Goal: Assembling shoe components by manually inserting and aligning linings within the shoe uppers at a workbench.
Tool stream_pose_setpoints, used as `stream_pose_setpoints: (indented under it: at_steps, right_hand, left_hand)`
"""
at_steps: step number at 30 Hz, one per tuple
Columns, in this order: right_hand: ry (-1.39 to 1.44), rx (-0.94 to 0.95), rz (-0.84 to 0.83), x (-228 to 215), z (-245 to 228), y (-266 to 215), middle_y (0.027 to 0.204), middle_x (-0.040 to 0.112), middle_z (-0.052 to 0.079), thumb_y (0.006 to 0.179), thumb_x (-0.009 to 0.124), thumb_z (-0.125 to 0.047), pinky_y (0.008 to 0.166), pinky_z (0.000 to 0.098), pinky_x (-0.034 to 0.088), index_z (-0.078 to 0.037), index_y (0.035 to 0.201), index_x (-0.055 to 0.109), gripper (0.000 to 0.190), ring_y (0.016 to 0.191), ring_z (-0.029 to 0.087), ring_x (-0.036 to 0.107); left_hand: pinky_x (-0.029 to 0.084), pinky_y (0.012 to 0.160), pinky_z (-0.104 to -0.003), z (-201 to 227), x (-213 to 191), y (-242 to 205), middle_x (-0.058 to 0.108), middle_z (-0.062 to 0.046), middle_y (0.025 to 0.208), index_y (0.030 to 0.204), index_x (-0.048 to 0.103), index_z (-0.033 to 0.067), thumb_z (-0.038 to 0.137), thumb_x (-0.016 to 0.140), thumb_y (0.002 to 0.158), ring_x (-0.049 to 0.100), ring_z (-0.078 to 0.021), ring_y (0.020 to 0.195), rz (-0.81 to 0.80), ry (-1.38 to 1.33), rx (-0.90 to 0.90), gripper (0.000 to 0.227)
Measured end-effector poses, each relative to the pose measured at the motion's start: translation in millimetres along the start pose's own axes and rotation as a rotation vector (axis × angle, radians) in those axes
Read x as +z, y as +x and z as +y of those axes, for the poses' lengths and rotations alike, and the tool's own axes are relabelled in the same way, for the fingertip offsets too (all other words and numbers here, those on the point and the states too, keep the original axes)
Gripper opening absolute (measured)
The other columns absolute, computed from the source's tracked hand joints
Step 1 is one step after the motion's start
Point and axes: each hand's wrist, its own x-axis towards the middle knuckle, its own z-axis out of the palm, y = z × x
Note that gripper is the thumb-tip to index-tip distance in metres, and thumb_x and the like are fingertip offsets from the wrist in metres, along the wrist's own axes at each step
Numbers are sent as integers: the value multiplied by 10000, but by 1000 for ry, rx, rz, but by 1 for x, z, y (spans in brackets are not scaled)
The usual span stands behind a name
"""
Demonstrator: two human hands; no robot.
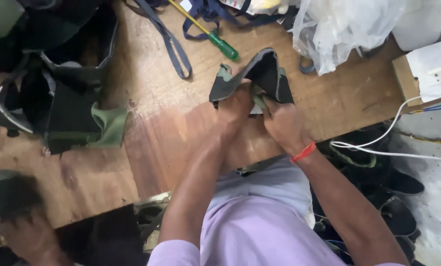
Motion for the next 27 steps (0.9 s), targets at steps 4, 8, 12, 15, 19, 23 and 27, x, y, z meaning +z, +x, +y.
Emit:
stream_pose_setpoints:
  at_steps: [4, 8, 12, 15, 19, 23, 27]
  right_hand:
    - [-65, -73, -130, 0, 4, 8, 690, 665, 174, 930, 652, -163, 551, 518, 502, -122, 1037, 754, 154, 608, 394, 655]
    - [-62, -174, -190, -6, 2, 11, 692, 684, 163, 866, 663, -232, 540, 505, 516, -100, 893, 695, 138, 566, 367, 665]
    - [-186, -414, -194, -2, 11, 0, 746, 678, 144, 921, 618, -170, 579, 479, 522, -70, 951, 673, 118, 649, 363, 679]
    - [-283, -335, -459, 4, 18, -3, 689, 678, 135, 942, 619, -194, 539, 471, 534, -87, 930, 703, 136, 593, 339, 681]
    - [-45, -432, -163, -14, 2, 6, 907, 703, 160, 917, 596, -164, 620, 485, 546, -111, 1145, 712, 261, 743, 370, 694]
    - [-109, -327, -352, -21, -2, 10, 789, 706, 163, 899, 635, -208, 494, 511, 514, -157, 1231, 734, 351, 603, 392, 671]
    - [-65, -286, -307, -21, 0, 8, 853, 710, 156, 951, 613, -226, 539, 526, 517, -186, 1203, 721, 277, 670, 400, 679]
  left_hand:
    - [514, 832, -459, 9, -9, 19, 695, -162, 997, 1018, 708, 69, 173, 672, 901, 657, -344, 956, -160, -225, -258, 161]
    - [498, 841, -488, -23, 0, -9, 675, -195, 948, 1074, 763, 115, 254, 682, 977, 651, -380, 936, -315, 146, -86, 188]
    - [475, 1001, -476, -27, -26, -35, 707, -144, 1197, 1222, 688, 103, 174, 623, 903, 664, -321, 1134, -230, 236, 446, 333]
    - [469, 1051, -472, -24, -34, -42, 718, -127, 1235, 1244, 671, 109, 157, 599, 908, 666, -306, 1170, -250, 253, 520, 346]
    - [466, 1080, -469, -15, -43, -54, 726, -114, 1161, 1198, 678, 135, 164, 570, 978, 662, -305, 1128, -393, 222, 348, 246]
    - [465, 1094, -467, -2, -50, -45, 730, -108, 1128, 1177, 680, 147, 167, 558, 1009, 661, -304, 1109, -429, 204, 287, 209]
    - [479, 948, -491, 14, -65, -21, 736, -147, 1000, 1121, 698, 106, 229, 602, 988, 659, -368, 1023, -391, -14, 43, 205]
